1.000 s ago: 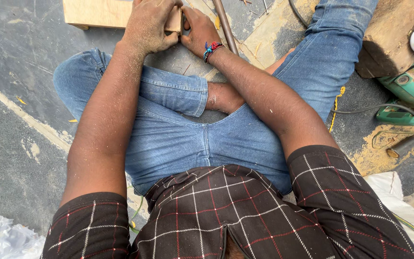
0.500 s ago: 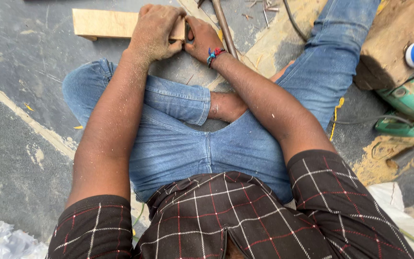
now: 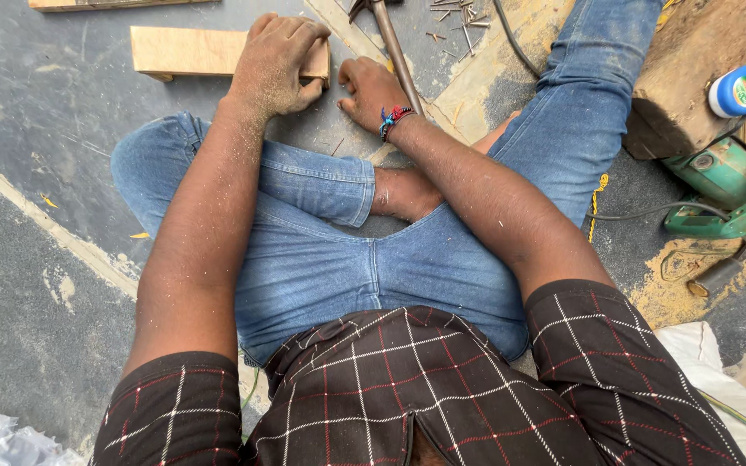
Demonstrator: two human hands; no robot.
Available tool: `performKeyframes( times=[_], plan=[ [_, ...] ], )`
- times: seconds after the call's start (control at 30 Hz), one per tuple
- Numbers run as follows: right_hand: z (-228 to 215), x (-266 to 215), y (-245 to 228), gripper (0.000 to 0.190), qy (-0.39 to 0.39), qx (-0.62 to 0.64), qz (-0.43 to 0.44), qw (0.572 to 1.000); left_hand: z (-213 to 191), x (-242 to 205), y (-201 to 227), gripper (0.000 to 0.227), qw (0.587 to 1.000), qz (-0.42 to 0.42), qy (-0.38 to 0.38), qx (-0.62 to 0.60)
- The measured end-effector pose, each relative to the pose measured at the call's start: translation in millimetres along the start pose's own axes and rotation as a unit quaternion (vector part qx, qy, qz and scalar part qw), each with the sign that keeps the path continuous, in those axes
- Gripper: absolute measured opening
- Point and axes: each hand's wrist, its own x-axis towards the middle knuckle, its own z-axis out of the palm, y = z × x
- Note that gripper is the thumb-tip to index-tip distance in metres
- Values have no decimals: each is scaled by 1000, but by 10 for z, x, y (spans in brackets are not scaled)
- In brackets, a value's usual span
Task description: The person assembles small wooden pieces by hand and with a hammer, positioning the blocks together and driving nails into the joints while sitting on the floor.
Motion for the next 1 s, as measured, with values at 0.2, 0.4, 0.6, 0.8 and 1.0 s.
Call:
performKeyframes(
  times=[0.2, 0.4, 0.6, 0.8, 1.0],
  plan=[
    [30, 60, -107, 51, 38, 82, 91, 992, -23, 6, 10, 66, 999, -21, -11, -28],
    [90, 203, -87, 74, 45, 21, 68, 996, -40, 25, 27, 67, 1000, -8, 7, -25],
    [151, 220, -31, 69, 60, 3, 45, 997, -53, 18, 54, 64, 999, -26, -6, -30],
    [134, 203, -49, 69, 59, 5, 45, 997, -60, 33, 72, 66, 999, -30, -21, -28],
    [161, 199, -22, 72, 70, 0, 35, 997, -10, 31, 45, 61, 998, -36, -31, -29]
  ],
)
